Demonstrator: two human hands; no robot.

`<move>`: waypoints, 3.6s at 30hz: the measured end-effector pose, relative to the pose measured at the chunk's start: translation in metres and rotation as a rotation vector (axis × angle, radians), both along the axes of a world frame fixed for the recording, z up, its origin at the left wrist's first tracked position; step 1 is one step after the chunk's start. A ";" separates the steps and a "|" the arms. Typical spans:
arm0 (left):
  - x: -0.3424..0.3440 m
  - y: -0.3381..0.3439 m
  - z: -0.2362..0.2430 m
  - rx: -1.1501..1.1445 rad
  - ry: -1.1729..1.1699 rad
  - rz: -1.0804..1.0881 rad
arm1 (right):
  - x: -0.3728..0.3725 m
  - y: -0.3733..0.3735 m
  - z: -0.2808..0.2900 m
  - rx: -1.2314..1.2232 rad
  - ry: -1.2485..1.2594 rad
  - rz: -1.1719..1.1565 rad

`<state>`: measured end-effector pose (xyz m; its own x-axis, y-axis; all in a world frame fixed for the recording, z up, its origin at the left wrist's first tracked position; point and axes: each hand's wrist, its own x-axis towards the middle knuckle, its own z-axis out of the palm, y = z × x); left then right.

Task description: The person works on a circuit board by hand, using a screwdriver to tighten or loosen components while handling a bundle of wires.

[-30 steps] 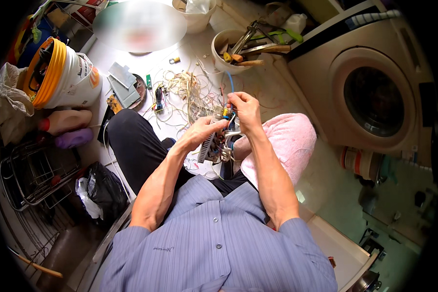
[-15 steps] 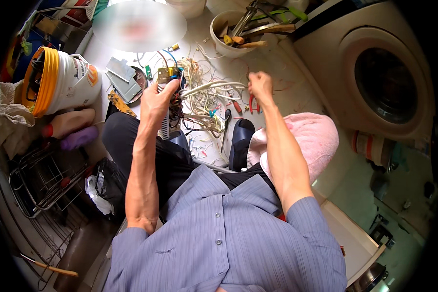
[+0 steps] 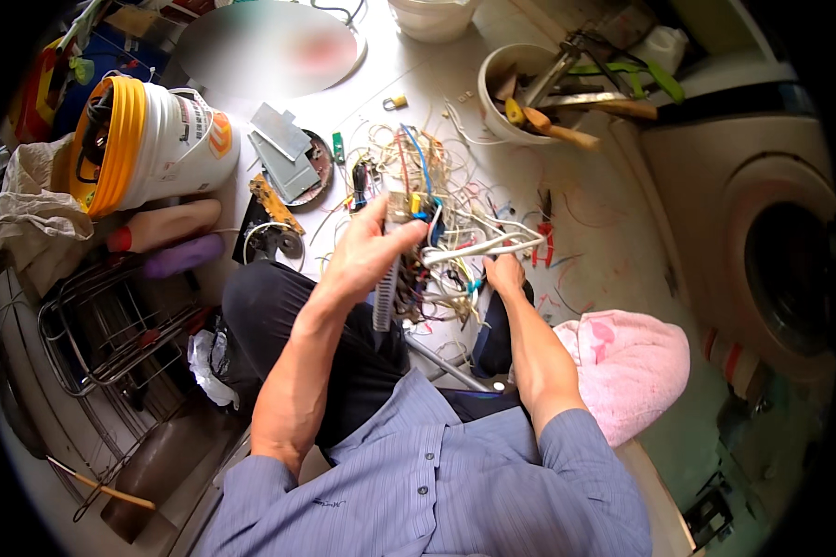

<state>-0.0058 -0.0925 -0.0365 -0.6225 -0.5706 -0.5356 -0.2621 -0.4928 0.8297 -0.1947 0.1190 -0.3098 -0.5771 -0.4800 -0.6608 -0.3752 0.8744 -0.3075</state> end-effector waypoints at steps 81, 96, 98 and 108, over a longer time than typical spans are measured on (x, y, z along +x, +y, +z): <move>-0.050 0.127 -0.039 -0.010 0.092 0.163 | 0.059 0.093 0.375 -0.768 0.338 0.061; -0.046 0.121 -0.065 -0.407 0.011 -0.023 | 0.057 0.095 0.357 -0.783 0.336 0.373; -0.043 0.123 -0.057 -0.363 -0.005 0.006 | 0.053 0.091 0.368 -0.625 0.448 0.541; -0.041 0.119 -0.056 -0.466 -0.062 -0.006 | 0.048 0.092 0.346 -0.667 0.006 0.126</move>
<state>-0.0468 0.0262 -0.0930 -0.6018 -0.7554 -0.2594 -0.3196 -0.0699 0.9450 -0.1469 0.2108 0.0357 -0.4926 -0.8477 -0.1969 -0.4654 0.4478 -0.7635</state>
